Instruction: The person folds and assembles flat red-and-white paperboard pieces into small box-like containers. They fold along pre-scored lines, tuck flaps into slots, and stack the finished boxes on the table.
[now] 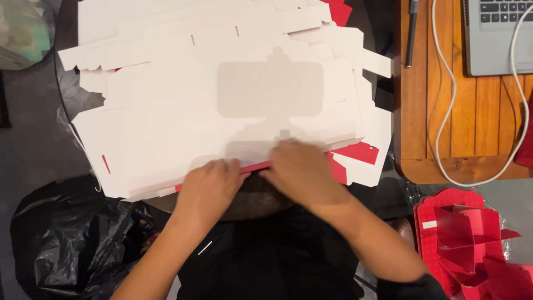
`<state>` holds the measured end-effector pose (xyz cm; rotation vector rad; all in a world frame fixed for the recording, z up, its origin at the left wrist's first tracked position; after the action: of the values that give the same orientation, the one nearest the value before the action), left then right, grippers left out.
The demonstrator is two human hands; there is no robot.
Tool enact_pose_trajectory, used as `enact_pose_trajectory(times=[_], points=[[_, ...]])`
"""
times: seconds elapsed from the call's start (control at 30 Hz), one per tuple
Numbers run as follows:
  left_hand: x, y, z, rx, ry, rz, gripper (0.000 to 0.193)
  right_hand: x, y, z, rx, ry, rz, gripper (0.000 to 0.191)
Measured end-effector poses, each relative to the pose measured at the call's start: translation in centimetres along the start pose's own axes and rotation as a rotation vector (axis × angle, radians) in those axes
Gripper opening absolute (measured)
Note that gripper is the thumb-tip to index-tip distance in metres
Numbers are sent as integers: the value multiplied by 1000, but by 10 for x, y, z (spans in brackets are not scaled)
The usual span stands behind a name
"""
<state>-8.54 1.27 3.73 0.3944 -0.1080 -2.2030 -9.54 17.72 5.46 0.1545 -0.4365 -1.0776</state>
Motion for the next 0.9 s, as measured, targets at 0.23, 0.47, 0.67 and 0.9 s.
enact_pose_trajectory(times=[0.23,0.47,0.67,0.9], points=[[3,2,2,-59,58,-92,18,-7,5,-11,-82,-119,217,10],[31,21,13,45,-43,103,47,-37,17,18,-68,-164,94,24],[34,22,14,78,-142,91,46,-30,10,14,3,68,6,40],[7,-1,-3,-87,-20,-159,11,6,-11,-1,-20,-95,242,13]])
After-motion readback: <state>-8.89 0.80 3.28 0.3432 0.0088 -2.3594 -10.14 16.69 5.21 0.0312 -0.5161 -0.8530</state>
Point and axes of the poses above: each hand's wrist, its own y-axis away from the middle knuckle, its own z-axis out of the back of the hand, x = y × z, the point moved 4 cm from there along -y, towards the middle knuckle, and after that the axes turned 15 degrees about x, right-handed, at the moved point
